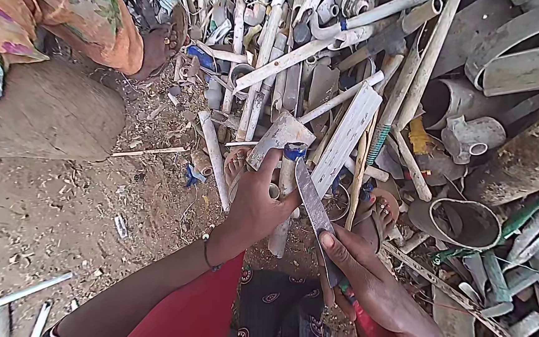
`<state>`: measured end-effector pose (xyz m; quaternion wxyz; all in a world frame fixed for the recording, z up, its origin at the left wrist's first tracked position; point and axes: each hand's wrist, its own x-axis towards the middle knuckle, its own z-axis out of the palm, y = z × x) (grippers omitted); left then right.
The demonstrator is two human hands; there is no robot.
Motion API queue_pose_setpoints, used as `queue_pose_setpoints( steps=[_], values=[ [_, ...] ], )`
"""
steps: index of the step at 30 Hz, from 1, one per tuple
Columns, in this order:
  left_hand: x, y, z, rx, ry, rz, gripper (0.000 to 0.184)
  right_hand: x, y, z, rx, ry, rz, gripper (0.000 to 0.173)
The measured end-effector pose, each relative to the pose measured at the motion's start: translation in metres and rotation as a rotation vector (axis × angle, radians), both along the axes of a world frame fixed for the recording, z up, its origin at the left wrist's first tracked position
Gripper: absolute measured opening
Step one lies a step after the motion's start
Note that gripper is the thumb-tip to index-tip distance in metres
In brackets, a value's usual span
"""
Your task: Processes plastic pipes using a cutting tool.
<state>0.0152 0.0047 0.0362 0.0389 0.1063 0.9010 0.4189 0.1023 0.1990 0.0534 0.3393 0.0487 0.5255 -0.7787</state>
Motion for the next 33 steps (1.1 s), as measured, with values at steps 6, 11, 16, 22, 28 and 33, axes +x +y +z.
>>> queue_pose_setpoints(
  steps=[6,11,16,22,28,33],
  values=[
    [0.0,-0.002,-0.001,-0.077,0.011,0.018,0.05,-0.002,-0.001,0.002,0.051,-0.016,0.029,0.03],
    [0.001,-0.002,-0.001,-0.163,0.104,0.012,0.048,-0.002,-0.003,0.003,0.078,-0.019,0.02,0.03],
    [-0.002,0.003,0.007,-0.265,0.17,-0.021,0.047,0.006,-0.007,0.004,0.129,0.038,-0.112,0.03],
    [0.018,0.004,0.002,-0.24,0.208,-0.442,0.03,-0.009,0.004,0.015,0.099,0.03,-0.616,0.047],
    [0.013,0.007,0.0,-0.006,-0.135,-0.24,0.044,-0.011,0.055,0.04,0.098,0.297,-0.851,0.044],
    [0.008,0.012,0.0,0.18,-0.186,-0.144,0.05,0.004,0.016,0.01,0.306,0.138,-0.416,0.023]
  ],
)
